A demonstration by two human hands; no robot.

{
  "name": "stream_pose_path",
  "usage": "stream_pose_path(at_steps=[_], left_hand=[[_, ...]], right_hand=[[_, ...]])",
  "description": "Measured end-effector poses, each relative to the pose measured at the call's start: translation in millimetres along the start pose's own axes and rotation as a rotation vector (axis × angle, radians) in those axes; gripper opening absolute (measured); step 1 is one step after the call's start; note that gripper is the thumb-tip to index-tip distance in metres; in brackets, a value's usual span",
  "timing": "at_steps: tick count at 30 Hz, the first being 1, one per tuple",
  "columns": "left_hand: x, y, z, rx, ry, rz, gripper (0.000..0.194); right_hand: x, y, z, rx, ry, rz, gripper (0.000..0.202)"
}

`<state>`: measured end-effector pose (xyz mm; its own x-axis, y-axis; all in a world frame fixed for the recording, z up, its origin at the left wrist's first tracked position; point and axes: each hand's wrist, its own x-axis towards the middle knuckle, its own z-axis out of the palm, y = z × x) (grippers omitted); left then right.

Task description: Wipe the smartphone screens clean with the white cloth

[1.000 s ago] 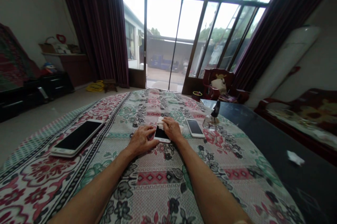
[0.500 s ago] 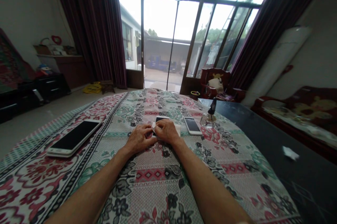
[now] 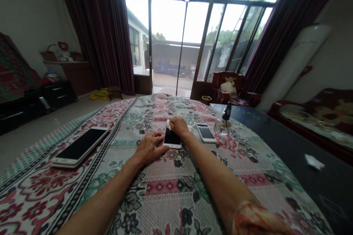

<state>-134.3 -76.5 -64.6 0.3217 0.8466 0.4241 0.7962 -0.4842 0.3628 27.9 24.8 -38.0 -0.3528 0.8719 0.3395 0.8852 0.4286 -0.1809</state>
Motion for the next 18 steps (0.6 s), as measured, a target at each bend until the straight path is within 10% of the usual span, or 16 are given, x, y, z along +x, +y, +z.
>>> stream_pose_path(at_steps=[18], left_hand=[[1,-2,1.7,0.04,0.02,0.047,0.035]], right_hand=[[-34,12,4,0.225,0.059,-0.38,0.028]])
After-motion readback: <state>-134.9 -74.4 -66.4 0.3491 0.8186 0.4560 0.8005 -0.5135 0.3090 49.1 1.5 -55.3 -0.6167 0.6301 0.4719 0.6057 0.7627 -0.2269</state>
